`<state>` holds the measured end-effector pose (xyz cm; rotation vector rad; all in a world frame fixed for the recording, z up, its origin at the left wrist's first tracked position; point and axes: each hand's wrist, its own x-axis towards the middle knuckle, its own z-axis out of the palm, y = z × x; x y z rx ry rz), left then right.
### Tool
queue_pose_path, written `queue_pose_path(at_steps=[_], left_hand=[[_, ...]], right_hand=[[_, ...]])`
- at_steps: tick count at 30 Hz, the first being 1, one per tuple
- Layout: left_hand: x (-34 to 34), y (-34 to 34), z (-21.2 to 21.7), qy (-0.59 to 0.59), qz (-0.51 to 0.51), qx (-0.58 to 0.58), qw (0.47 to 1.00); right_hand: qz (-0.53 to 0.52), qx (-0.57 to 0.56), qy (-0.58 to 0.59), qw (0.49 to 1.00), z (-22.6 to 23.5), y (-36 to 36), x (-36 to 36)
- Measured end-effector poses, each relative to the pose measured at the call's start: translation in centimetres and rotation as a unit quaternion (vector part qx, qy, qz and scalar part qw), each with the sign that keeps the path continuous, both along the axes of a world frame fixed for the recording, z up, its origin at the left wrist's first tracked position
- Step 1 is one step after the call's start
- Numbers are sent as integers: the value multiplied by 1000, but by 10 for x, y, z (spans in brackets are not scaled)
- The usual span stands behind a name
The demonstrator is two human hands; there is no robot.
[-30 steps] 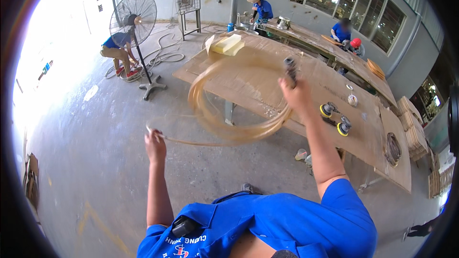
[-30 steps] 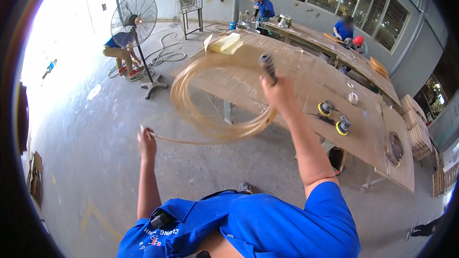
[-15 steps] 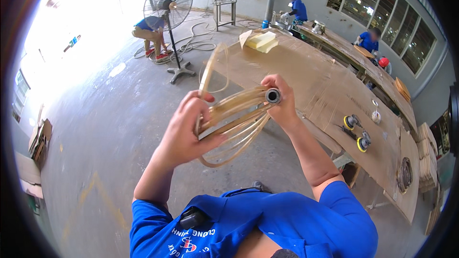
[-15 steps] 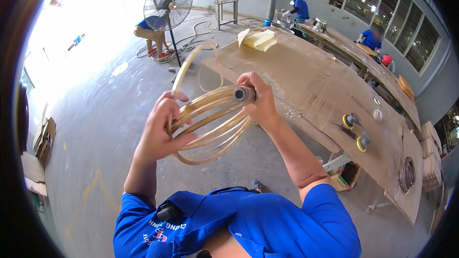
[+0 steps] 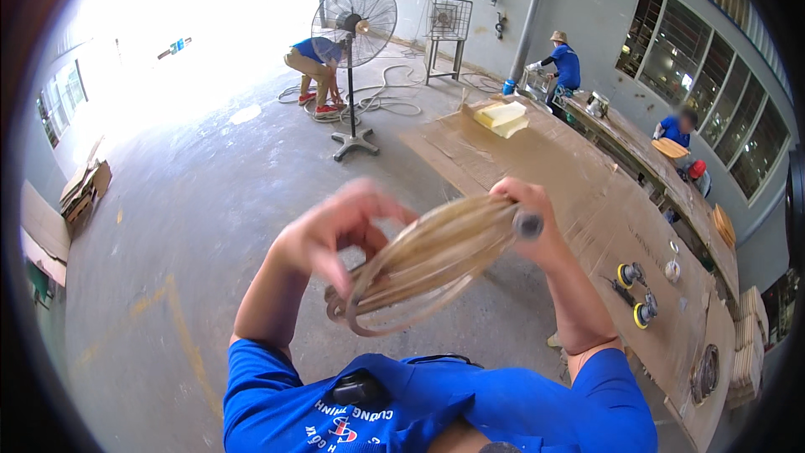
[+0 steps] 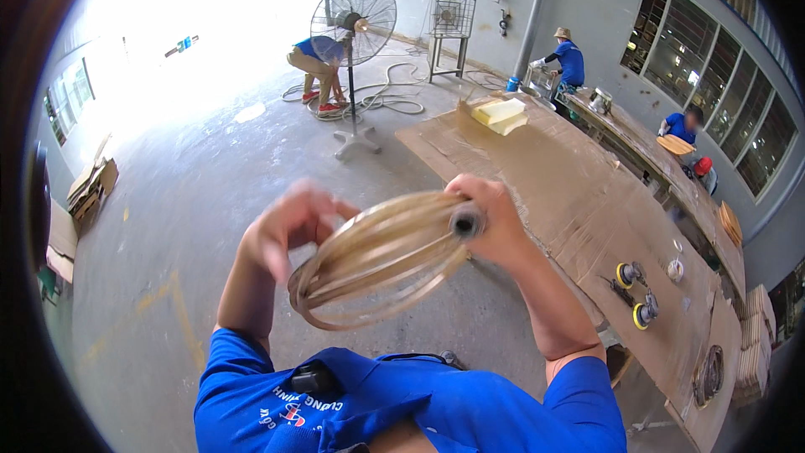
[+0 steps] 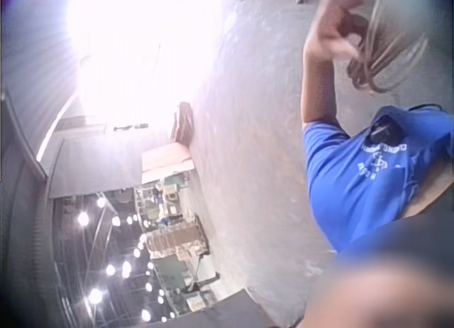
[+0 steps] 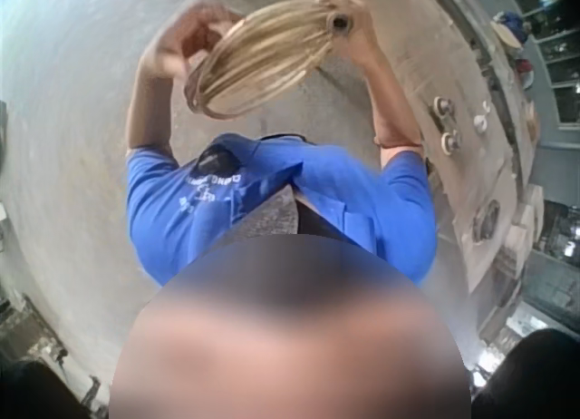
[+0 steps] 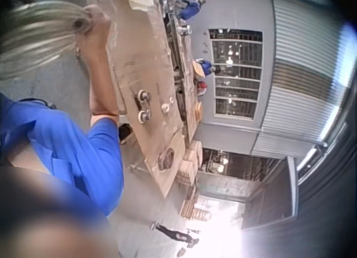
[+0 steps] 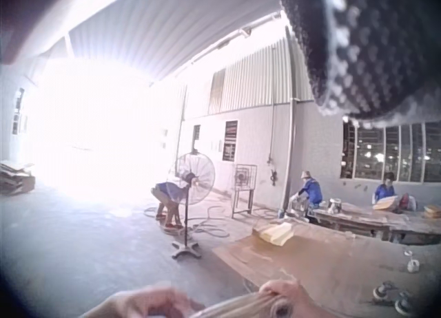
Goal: The person coils a yellow hose and places it on a table, then gathers sanding discs and a power sander into a cardboard box. They move a standing fan and later handle a white strap and a cloth, placing them into a bucket.
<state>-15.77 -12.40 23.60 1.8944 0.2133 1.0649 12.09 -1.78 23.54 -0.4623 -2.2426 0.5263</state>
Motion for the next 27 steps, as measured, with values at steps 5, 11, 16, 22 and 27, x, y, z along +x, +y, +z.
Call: queue_pose_path(at_steps=[5,11,16,22,27], left_hand=[[27,90,-76,-31,188,-151,970],[146,126,-223,124,99,-28,987],[81,130,-324,301,381,-94,869],[-44,91,-285,195,779,34,595],[-22,62,-148,35,729,8,683]], right_hand=[[-77,-316,272,906,3,-6,-8],[-2,-266,365,892,23,14,-1],[-191,-225,456,839,35,43,122],[-434,-213,371,793,-55,40,215],[-509,-216,100,827,-109,32,166]])
